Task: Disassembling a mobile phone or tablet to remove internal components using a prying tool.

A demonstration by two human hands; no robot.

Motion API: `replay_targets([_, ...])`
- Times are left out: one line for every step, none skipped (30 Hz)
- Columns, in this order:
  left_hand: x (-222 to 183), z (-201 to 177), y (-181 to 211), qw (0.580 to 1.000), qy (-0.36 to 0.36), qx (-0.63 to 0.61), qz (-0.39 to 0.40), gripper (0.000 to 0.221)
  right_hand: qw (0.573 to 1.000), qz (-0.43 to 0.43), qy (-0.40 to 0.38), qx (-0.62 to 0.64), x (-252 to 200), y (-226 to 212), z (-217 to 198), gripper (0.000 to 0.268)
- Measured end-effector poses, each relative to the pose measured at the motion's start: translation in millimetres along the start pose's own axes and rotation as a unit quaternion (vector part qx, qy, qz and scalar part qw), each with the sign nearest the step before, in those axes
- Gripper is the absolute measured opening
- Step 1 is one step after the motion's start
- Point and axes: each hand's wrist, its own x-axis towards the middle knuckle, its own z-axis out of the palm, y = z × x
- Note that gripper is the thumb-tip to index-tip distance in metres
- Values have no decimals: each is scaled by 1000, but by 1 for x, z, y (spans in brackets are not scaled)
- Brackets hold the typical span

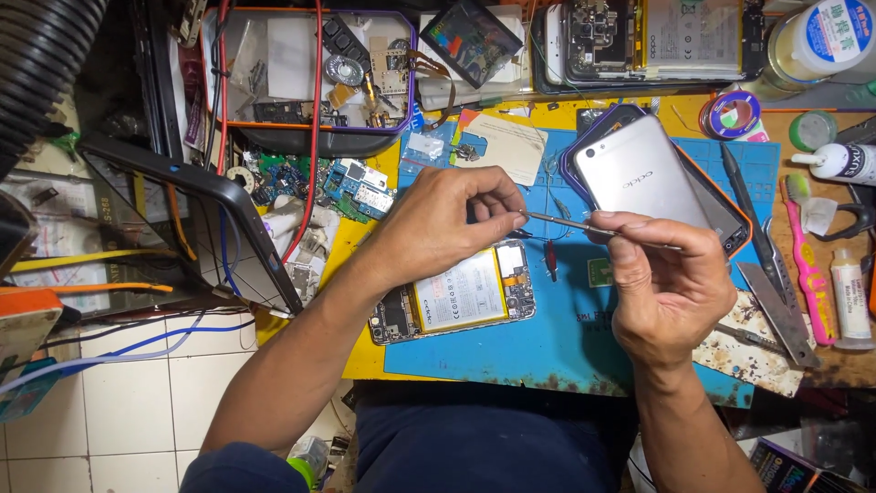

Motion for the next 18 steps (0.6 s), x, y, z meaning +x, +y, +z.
replay_targets([0, 0, -1, 1000, 0, 0, 0, 3, 1000, 0, 0, 0, 0, -1, 0, 13])
replay_targets([0, 0, -2, 1000, 4, 7, 15, 2, 1000, -7, -3, -2, 0, -1, 1, 13])
replay_targets([0, 0, -3, 999, 7, 14, 31, 2, 1000, -15, -5, -3, 1, -2, 1, 12])
replay_targets([0, -1, -4, 999, 7, 14, 31, 2, 1000, -14, -5, -4, 0, -2, 1, 12])
replay_targets([0, -1, -4, 999, 7, 12, 51, 2, 1000, -14, 0, -5, 0, -2, 2, 13])
replay_targets([0, -1, -5, 997, 8, 10, 72, 2, 1000, -14, 5, -6, 0, -2, 2, 14])
replay_targets([1, -1, -6, 997, 8, 10, 72, 2, 1000, -14, 5, -6, -1, -1, 1, 14])
replay_targets([1, -1, -7, 997, 11, 14, 81, 2, 1000, -7, 20, -8, -2, 0, 1, 15])
replay_targets([1, -1, -8, 996, 13, 17, 89, 3, 999, -1, 36, -10, -3, 1, 1, 17])
replay_targets([1, -1, -8, 996, 13, 17, 89, 3, 999, -1, 36, -10, -3, 1, 1, 17])
replay_targets([1, 0, -8, 995, 17, 25, 95, 3, 999, -4, 34, -9, -3, 1, 1, 16])
replay_targets([1, 0, -8, 994, 21, 33, 102, 4, 999, -6, 34, -8, -3, 1, 1, 15])
replay_targets([1, 0, -7, 994, 20, 33, 103, 4, 999, -6, 34, -9, -3, 0, 2, 15])
replay_targets([0, 0, -6, 994, 13, 38, 101, 3, 999, -13, 27, -13, -3, -2, 3, 15])
replay_targets([-1, -1, -4, 994, 6, 44, 100, 3, 999, -20, 20, -17, -3, -3, 4, 14])
replay_targets([-1, 0, -4, 994, 5, 43, 99, 3, 999, -19, 20, -17, -3, -4, 4, 14])
replay_targets([-1, 0, -4, 994, 6, 57, 97, 3, 999, -21, 14, -21, -2, -4, 4, 13])
replay_targets([-1, 0, -4, 993, 7, 70, 95, 4, 999, -23, 8, -25, -2, -5, 5, 12])
